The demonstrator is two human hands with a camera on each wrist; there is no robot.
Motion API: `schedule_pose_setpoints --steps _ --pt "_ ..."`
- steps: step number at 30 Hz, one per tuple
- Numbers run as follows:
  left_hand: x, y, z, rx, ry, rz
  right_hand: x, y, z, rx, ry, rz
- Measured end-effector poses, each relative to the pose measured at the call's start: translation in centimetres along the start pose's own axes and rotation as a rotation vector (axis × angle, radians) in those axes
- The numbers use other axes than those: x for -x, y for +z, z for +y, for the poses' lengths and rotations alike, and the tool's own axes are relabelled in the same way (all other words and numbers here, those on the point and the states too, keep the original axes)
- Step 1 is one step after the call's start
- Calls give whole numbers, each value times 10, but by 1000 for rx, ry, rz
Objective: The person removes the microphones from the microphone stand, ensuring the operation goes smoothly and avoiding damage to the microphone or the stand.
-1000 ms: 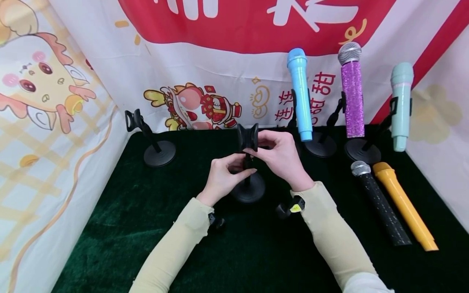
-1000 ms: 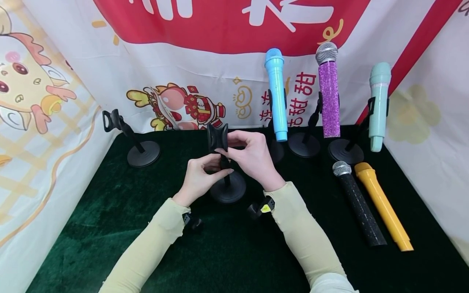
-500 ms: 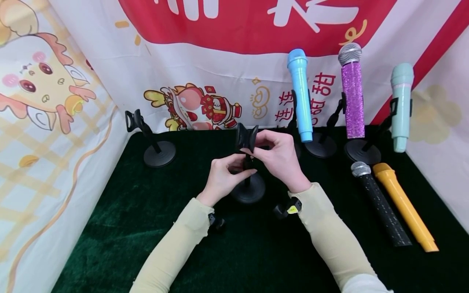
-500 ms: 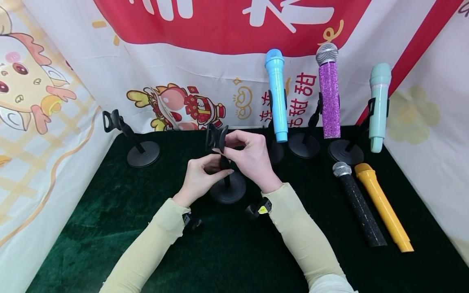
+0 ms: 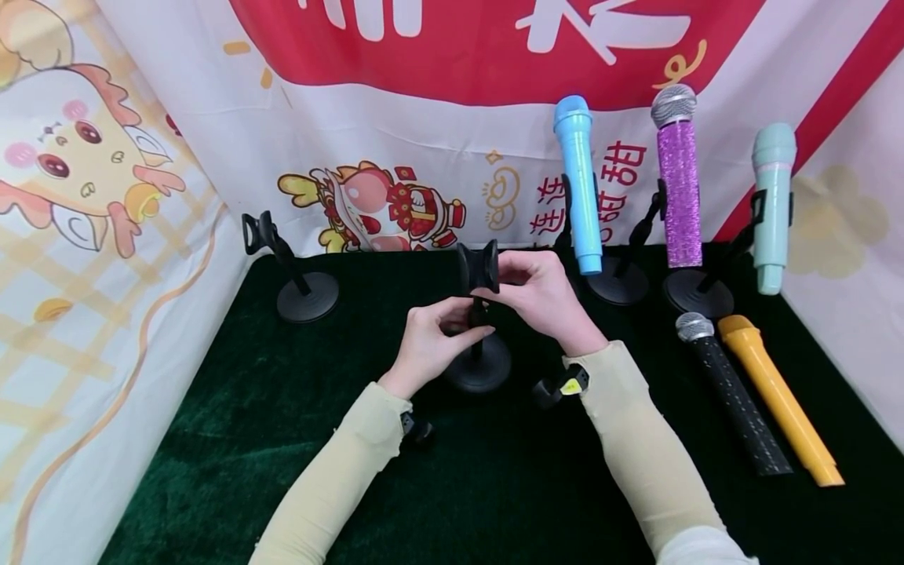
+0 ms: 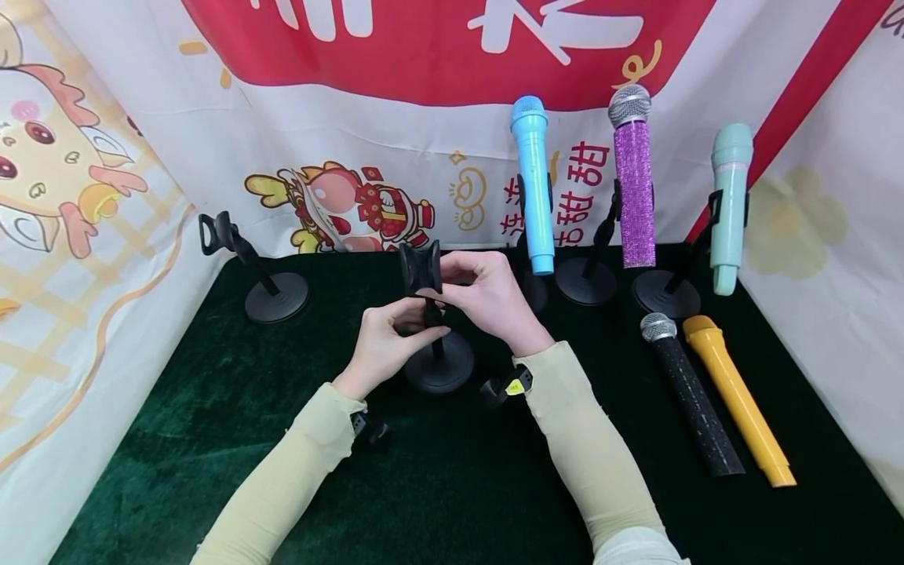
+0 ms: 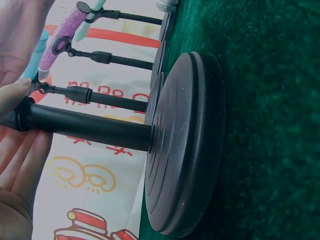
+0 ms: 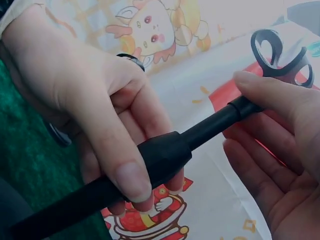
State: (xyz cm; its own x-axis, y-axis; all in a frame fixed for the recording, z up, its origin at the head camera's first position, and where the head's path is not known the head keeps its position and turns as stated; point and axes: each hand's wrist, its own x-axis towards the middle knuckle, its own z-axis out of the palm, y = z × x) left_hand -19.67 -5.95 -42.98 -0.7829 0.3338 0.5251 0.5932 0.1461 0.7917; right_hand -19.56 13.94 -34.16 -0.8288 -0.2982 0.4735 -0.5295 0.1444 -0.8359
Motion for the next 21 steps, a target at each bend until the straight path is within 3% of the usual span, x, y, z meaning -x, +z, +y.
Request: schedule_pose_setpoints --steps 10,21 --pt "1 1 2 8 2 14 2 0 1 3 -15 -3" --pt "1 1 1 34 -41 15 7 1 6 28 -21 -19"
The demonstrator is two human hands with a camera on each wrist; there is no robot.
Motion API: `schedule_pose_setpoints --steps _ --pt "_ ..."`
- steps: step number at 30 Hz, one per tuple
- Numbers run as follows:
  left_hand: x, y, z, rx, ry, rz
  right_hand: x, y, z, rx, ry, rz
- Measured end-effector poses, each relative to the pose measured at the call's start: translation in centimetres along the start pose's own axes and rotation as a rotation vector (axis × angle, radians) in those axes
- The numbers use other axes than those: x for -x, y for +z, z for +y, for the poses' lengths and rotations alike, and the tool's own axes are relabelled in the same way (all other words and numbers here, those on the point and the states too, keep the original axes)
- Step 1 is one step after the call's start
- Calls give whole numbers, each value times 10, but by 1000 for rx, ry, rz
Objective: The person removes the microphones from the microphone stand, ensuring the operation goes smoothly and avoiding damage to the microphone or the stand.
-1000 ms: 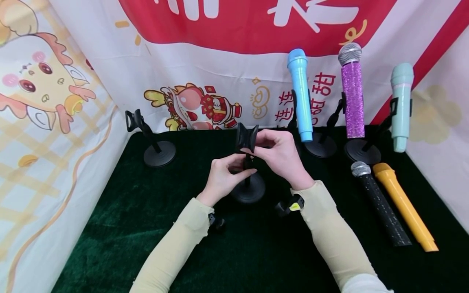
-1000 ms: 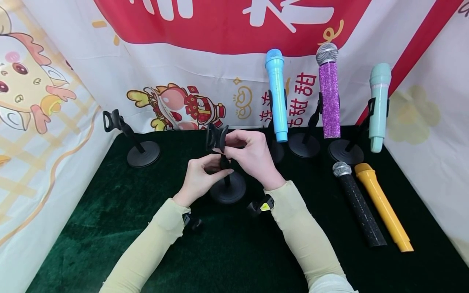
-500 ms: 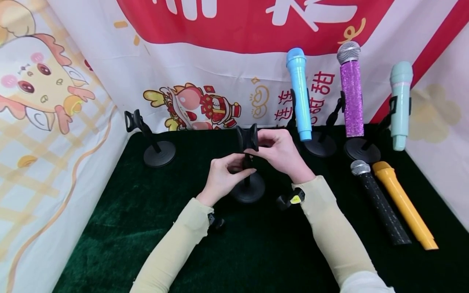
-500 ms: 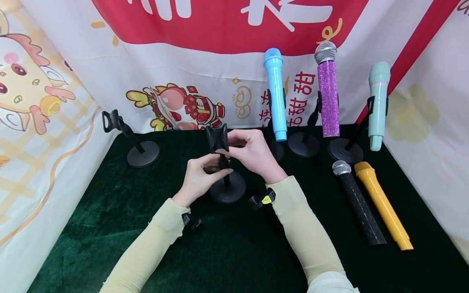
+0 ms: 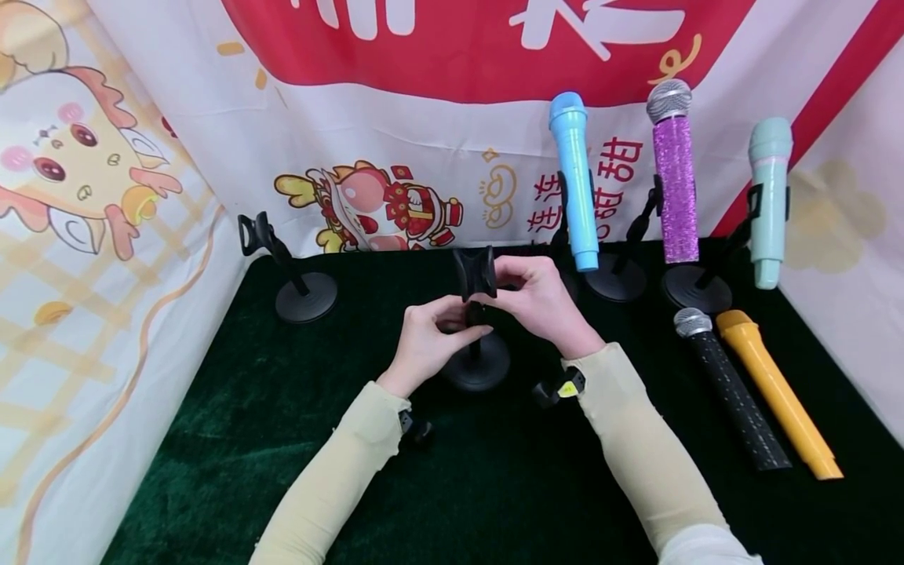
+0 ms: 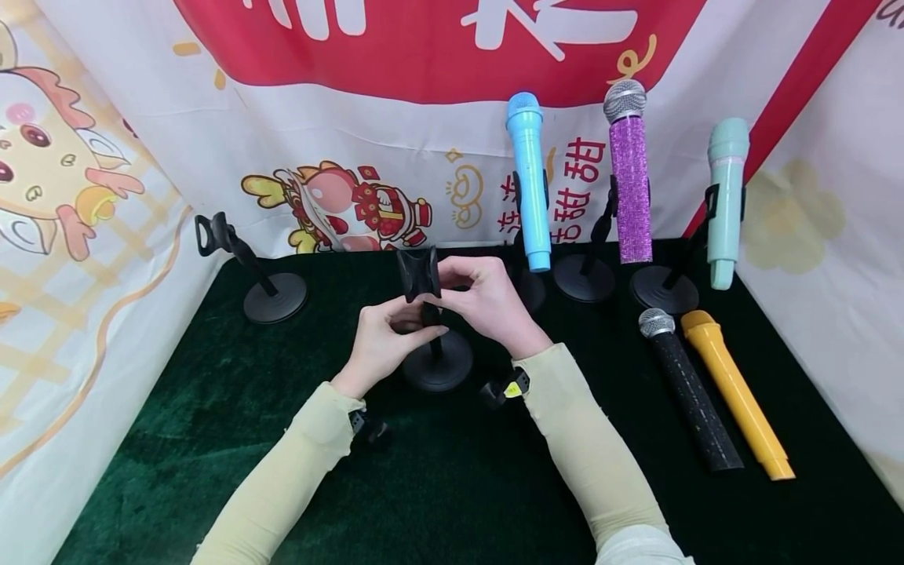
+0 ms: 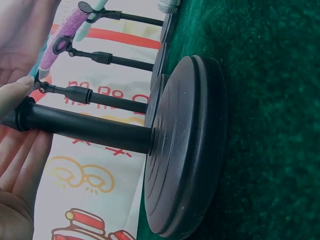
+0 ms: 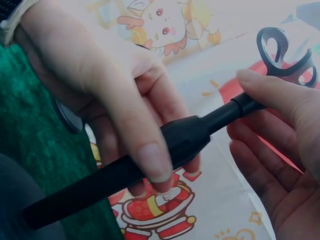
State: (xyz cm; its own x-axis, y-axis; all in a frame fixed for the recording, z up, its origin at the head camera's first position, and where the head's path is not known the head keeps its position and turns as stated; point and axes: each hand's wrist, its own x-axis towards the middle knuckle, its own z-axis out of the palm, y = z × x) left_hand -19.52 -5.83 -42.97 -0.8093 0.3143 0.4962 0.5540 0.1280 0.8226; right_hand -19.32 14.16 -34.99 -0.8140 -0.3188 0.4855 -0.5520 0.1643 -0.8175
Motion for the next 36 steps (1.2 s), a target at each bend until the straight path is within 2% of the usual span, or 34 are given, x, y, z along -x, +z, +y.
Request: schedule_pose_setpoints --steps 5,9,12,15,18,22,29,36 --pt "-1 -1 4 -8 -46 -3 3 1 4 2 -3 1" --pt "-3 -1 15 -4 -97 -15 4 1 6 -7 1 2" --pt "-4 -2 23 1 -112 -28 5 1 8 -5 7 1" --pt "-3 -3 17 -4 -124 -40 6 2 9 -6 14 3" --pt "-2 -2 3 -16 -140 -51 8 4 12 -8 25 -1" --pt "2 0 -6 -9 -137 -61 12 6 18 -9 44 -10" --pt "1 0 -9 10 -98 -55 14 8 21 -8 35 9" --pt "2 1 -6 -4 -106 -48 17 13 18 53 2 72"
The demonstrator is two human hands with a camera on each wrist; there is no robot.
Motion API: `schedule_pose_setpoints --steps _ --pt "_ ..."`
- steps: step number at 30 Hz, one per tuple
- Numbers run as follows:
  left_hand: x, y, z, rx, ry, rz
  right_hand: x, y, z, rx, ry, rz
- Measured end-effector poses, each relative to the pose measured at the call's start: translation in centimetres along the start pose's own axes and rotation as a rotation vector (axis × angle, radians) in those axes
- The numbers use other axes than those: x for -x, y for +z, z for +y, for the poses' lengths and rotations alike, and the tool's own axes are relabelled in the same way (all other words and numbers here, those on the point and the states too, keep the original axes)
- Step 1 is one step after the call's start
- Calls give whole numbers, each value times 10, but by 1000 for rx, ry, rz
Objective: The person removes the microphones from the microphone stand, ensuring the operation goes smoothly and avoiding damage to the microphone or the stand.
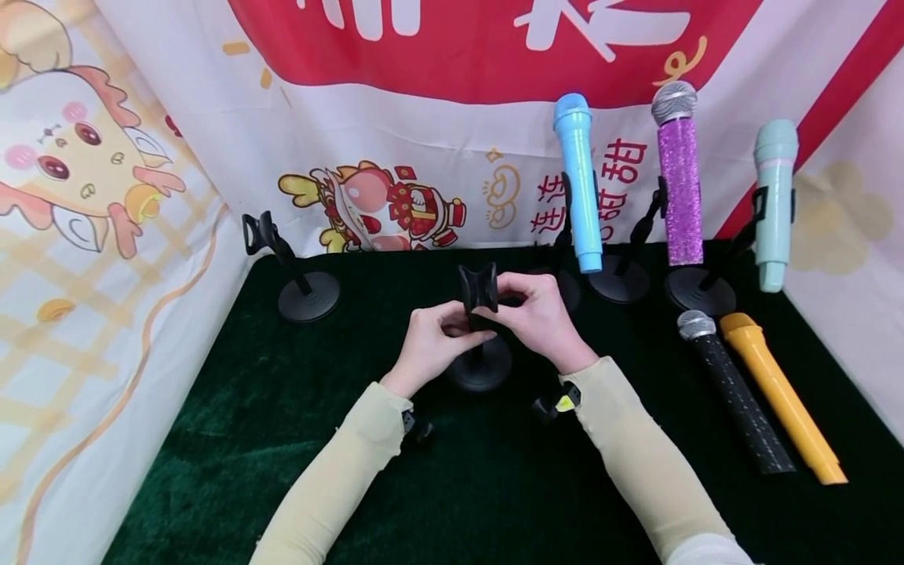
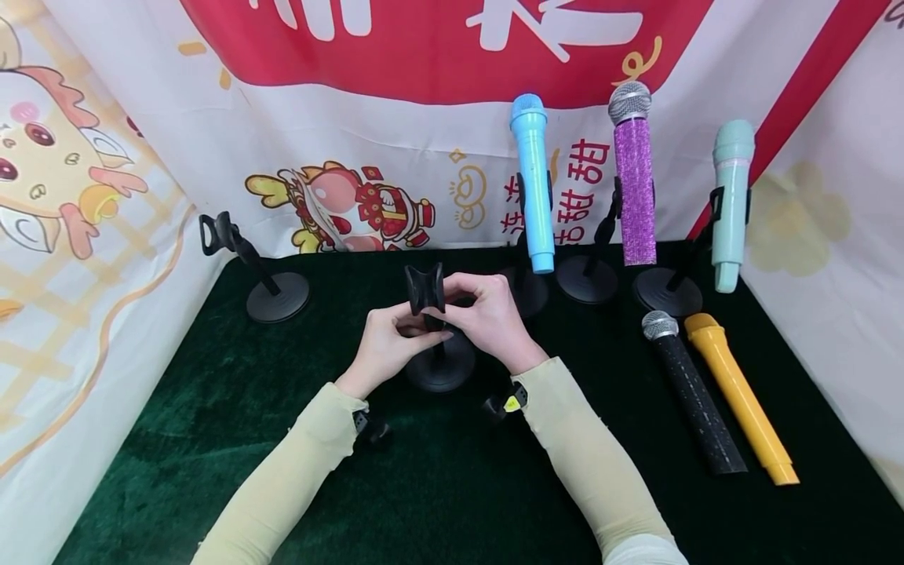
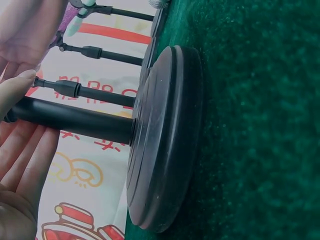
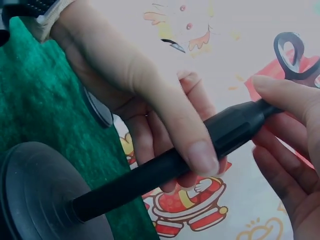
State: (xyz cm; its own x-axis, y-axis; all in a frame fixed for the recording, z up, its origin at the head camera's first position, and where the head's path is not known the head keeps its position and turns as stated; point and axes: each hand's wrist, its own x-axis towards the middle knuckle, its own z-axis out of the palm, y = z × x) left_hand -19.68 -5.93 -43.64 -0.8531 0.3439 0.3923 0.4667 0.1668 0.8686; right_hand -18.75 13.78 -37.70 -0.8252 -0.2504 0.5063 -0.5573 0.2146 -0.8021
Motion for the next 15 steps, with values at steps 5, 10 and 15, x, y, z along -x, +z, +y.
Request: schedule_pose_setpoints --steps 5,10,15 --pt "2 0 2 -13 -25 9 1 2 -20 -26 25 2" --pt "3 0 -1 4 -6 5 0 1 -4 -53 64 -27" --pt "4 -1 -1 3 3 -8 1 -3 2 -74 96 -70"
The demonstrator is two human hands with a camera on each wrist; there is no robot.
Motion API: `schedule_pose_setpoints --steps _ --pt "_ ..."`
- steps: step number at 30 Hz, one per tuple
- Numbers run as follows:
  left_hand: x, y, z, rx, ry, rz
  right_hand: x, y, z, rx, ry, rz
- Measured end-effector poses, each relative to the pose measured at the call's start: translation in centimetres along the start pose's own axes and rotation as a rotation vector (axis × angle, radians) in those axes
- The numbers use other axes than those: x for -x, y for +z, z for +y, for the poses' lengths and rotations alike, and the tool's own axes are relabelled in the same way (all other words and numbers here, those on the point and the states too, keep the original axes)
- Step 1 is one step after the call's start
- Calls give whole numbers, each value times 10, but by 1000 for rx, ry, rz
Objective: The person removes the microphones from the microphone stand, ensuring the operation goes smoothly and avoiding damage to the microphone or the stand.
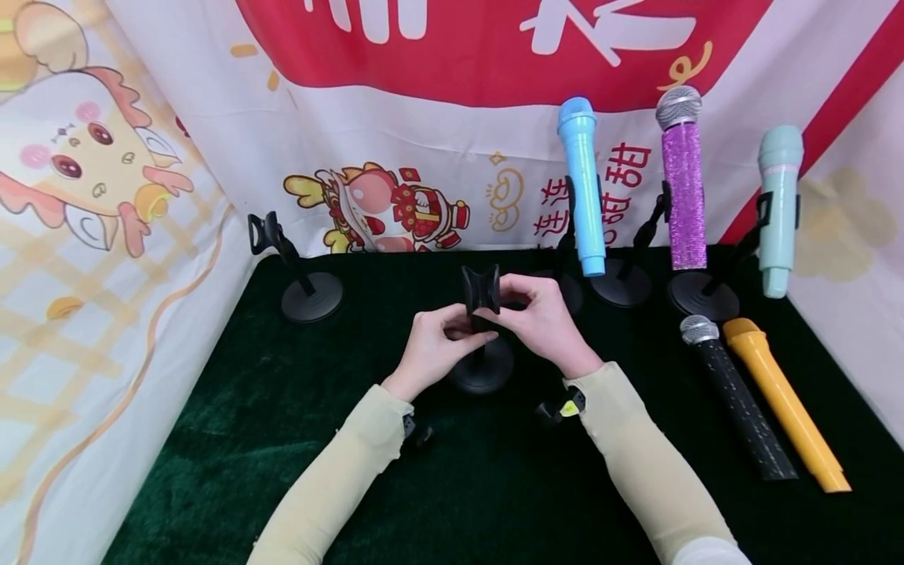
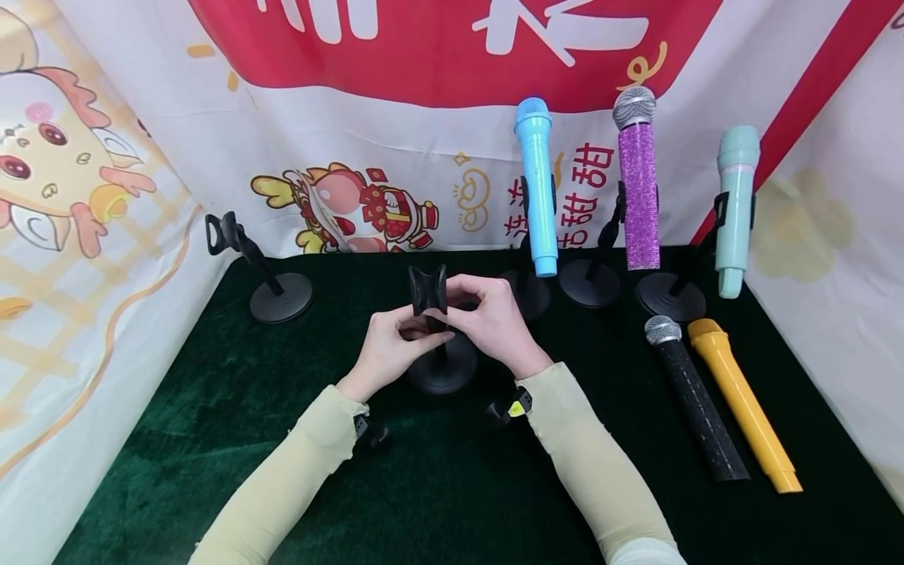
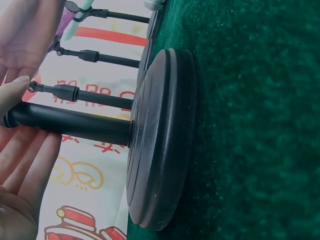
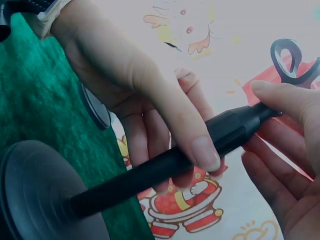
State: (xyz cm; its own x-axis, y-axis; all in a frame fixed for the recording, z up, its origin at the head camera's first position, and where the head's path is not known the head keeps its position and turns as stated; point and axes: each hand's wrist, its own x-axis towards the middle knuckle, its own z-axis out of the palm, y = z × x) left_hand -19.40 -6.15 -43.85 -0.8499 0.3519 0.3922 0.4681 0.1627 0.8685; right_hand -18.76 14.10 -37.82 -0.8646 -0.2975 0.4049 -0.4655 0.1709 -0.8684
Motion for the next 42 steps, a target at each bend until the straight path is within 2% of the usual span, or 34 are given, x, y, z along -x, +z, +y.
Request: schedule_pose_setpoints --steps 6,12,15,19,25,28,31,35,42 --pt "1 1 -1 -8 1 -2 8 -17 9 -72 76 -44" --pt "-1 2 1 -12 -9 -8 19 -45 26 -14 130 1" --pt "-1 2 2 -18 -16 -8 26 -61 35 24 161 54" --pt "-1 2 2 -18 -15 -5 33 -80 45 43 191 174" --pt "-1 3 3 -16 -4 3 30 -104 51 109 257 347" --pt "-2 4 3 -17 13 11 24 -111 53 167 286 388" --pt "-3 2 4 -26 42 25 14 -113 57 184 285 396" --pt "-7 -6 3 -53 63 56 2 -112 64 213 273 388" --pt "-19 -38 -5 -86 -7 158 -11 -108 70 273 269 418"
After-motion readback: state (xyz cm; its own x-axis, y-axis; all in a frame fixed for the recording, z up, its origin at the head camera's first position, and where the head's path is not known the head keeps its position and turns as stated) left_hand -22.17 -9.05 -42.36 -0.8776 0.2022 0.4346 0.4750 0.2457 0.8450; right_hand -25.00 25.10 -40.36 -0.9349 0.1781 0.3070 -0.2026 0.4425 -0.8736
